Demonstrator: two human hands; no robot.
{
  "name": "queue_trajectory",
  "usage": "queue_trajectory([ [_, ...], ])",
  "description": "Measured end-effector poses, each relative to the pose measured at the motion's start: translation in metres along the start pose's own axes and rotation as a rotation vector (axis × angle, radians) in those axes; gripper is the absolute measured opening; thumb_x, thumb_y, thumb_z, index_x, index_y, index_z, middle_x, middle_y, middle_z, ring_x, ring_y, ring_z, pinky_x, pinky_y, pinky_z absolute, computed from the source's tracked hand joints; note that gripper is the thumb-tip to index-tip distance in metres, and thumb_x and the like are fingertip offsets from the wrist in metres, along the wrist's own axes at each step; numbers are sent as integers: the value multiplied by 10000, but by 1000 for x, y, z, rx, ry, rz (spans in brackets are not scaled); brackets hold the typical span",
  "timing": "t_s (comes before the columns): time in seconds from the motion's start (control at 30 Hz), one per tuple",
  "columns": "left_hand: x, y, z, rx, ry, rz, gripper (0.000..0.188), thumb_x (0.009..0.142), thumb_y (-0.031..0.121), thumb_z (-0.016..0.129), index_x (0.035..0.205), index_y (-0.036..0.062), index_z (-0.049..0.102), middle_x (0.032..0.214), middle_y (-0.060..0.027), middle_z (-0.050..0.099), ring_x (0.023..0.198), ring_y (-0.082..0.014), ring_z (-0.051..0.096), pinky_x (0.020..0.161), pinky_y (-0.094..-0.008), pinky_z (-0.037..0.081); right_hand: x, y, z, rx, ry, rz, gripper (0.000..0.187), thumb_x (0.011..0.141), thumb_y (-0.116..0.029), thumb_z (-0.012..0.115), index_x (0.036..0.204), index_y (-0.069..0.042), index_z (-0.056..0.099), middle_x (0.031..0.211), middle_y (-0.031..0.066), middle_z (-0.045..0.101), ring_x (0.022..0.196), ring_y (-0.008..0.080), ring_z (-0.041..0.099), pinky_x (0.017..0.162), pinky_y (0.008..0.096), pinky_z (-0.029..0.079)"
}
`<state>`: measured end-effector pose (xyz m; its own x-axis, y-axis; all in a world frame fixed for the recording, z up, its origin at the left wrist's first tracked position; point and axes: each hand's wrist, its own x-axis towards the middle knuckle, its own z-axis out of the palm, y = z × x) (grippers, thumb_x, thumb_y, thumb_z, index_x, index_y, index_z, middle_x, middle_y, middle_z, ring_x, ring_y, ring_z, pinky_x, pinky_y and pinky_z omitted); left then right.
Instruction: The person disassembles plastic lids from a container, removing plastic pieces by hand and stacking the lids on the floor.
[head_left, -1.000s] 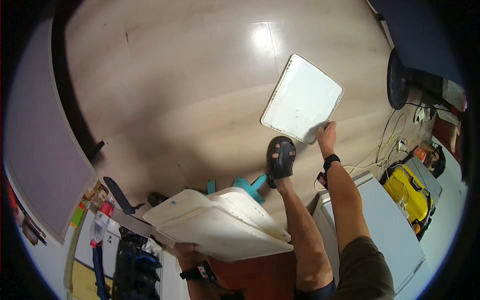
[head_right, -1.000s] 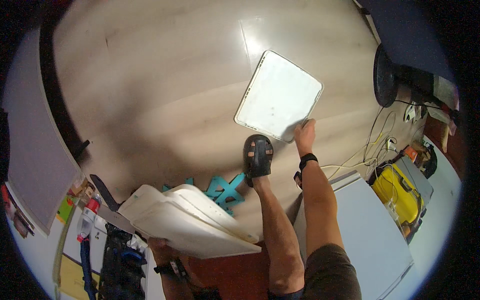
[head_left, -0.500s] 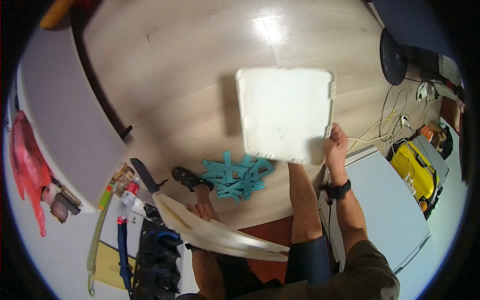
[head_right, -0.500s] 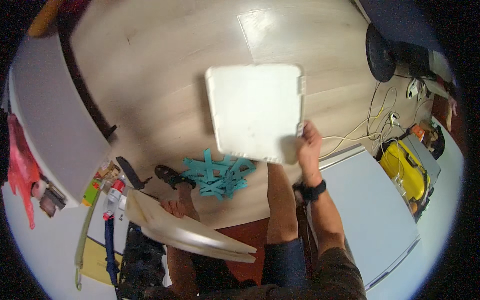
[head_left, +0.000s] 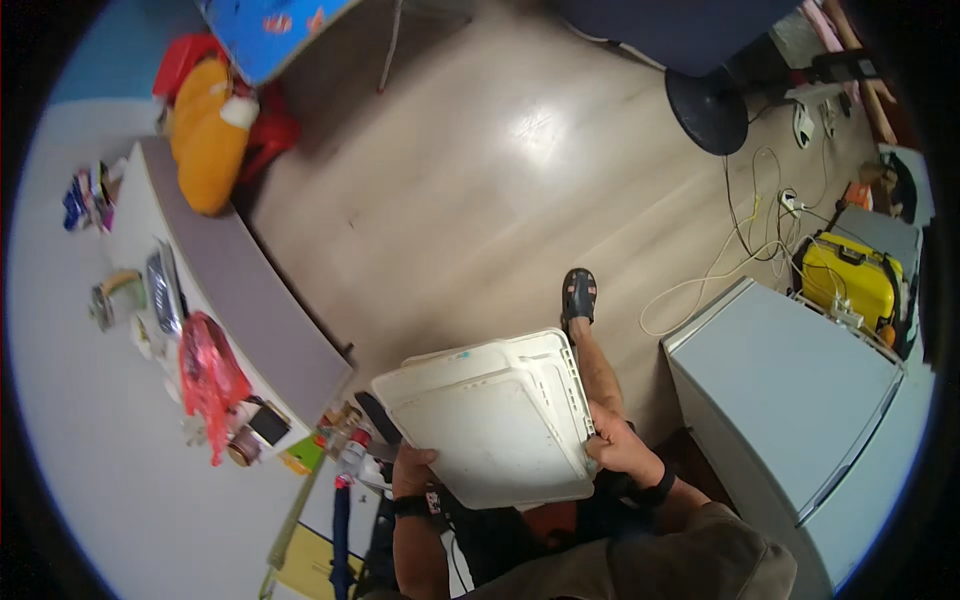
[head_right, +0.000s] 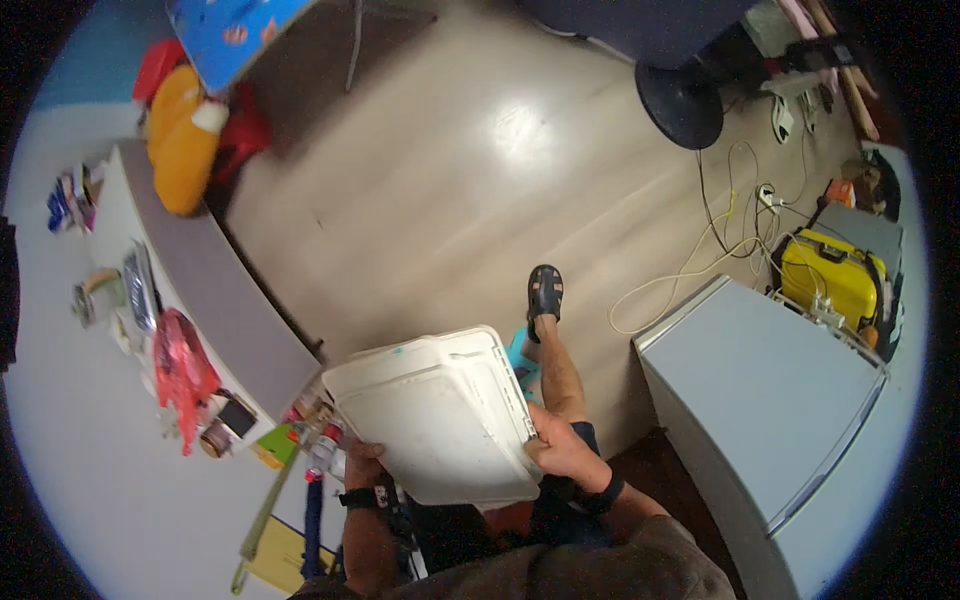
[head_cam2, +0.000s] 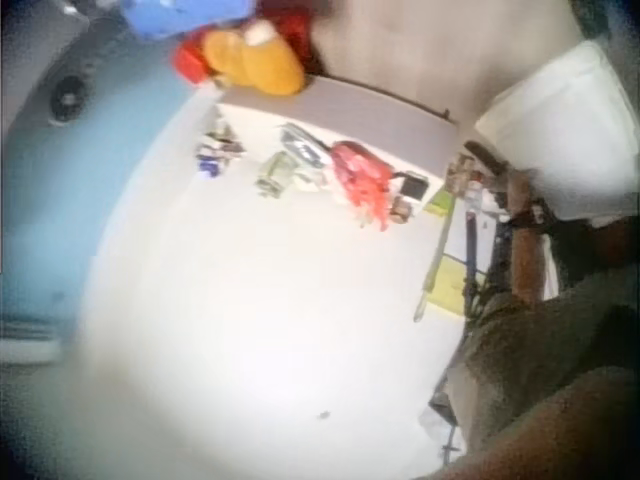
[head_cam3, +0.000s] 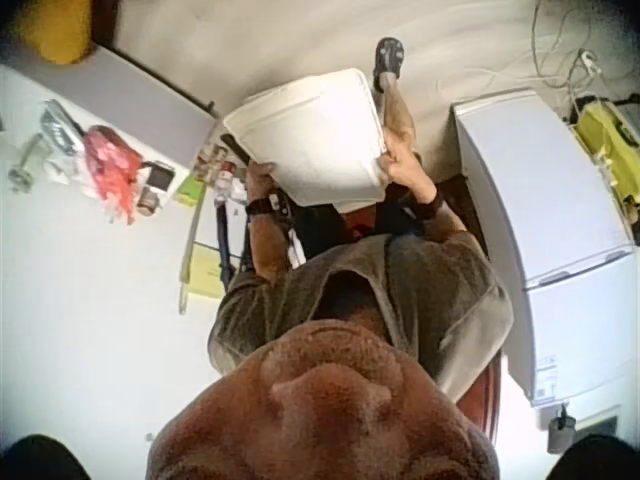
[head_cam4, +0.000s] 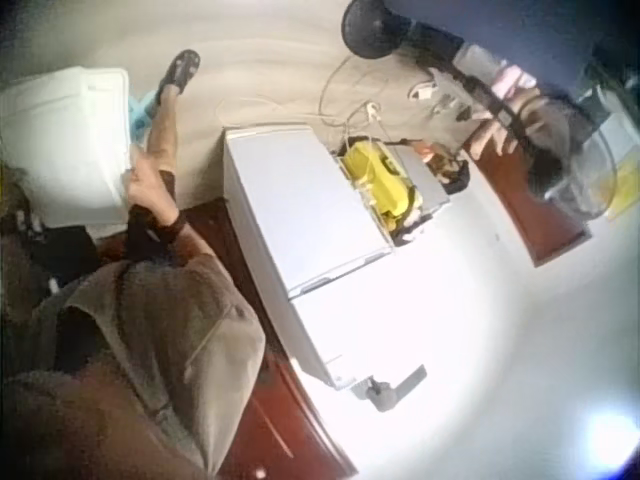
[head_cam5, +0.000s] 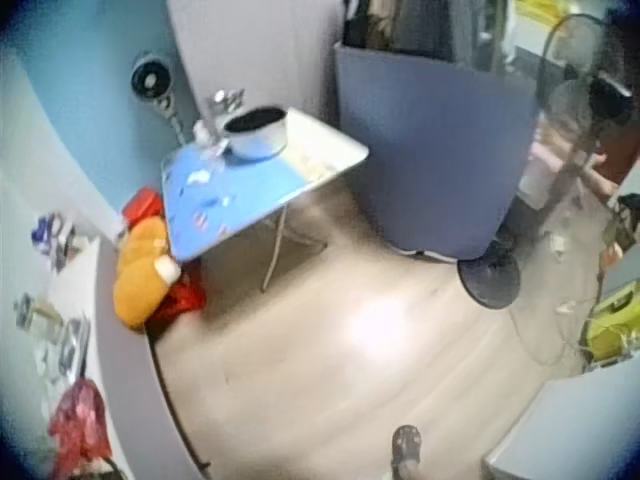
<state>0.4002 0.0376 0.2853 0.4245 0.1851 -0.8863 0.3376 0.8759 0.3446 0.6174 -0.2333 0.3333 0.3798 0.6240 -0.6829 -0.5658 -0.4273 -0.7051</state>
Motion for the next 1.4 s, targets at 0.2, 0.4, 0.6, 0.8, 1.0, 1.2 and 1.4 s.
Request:
queue_trajectory([
  [0.2,-13,49,85,252,-46,26,701,562,-2,671,1253,-8,552,1141,-98,650,1062,-272,610,979,-383,447,-34,-20,-68,120,-93,-118,745,617,103,372,1358,31,387,1315,175,486,1326,243,367,1088,305,260],
  [0.4,-11,80,201,488,-233,33,742,567,16,734,1279,-17,526,1227,-105,613,1143,-275,568,1032,-374,397,-100,-55,-120,71,319,-159,701,644,112,345,1337,26,418,1227,179,563,1214,274,494,1051,330,334],
  [0.6,-8,107,327,573,-591,-29,860,544,35,770,1343,-20,458,1296,-121,562,1201,-282,522,1053,-383,378,-146,-87,-148,357,613,-229,713,645,118,343,1346,22,426,1264,119,543,1243,222,459,1080,320,300],
  [0.8,12,132,430,692,-759,-77,854,597,47,775,1364,-33,406,1280,-146,561,1193,-279,535,1040,-382,405,-166,-115,-149,507,601,-264,797,639,98,388,1428,2,328,1342,123,490,1285,206,421,1095,317,281],
  [1.0,26,139,506,836,-846,-321,770,652,61,727,1347,-59,418,1253,-167,573,1132,-273,577,1000,-348,440,-167,-129,-134,876,607,-446,811,723,-41,648,1443,14,278,1337,109,484,1239,191,461,1057,336,348],
  [1.2,19,109,560,989,-871,-516,648,739,41,704,1317,-71,434,1212,-182,592,1075,-268,616,966,-372,493,-156,-126,-117,874,1112,-344,709,773,-223,742,1331,42,393,1246,142,538,1131,211,536,983,353,426],
  [1.4,-10,57,622,1118,-985,-531,655,784,108,697,1342,-61,397,1219,-192,575,1059,-263,624,906,-372,539,-155,-91,-152,1089,1158,-378,457,872,-240,607,1209,50,501,1134,145,587,1060,209,563,916,340,460],
])
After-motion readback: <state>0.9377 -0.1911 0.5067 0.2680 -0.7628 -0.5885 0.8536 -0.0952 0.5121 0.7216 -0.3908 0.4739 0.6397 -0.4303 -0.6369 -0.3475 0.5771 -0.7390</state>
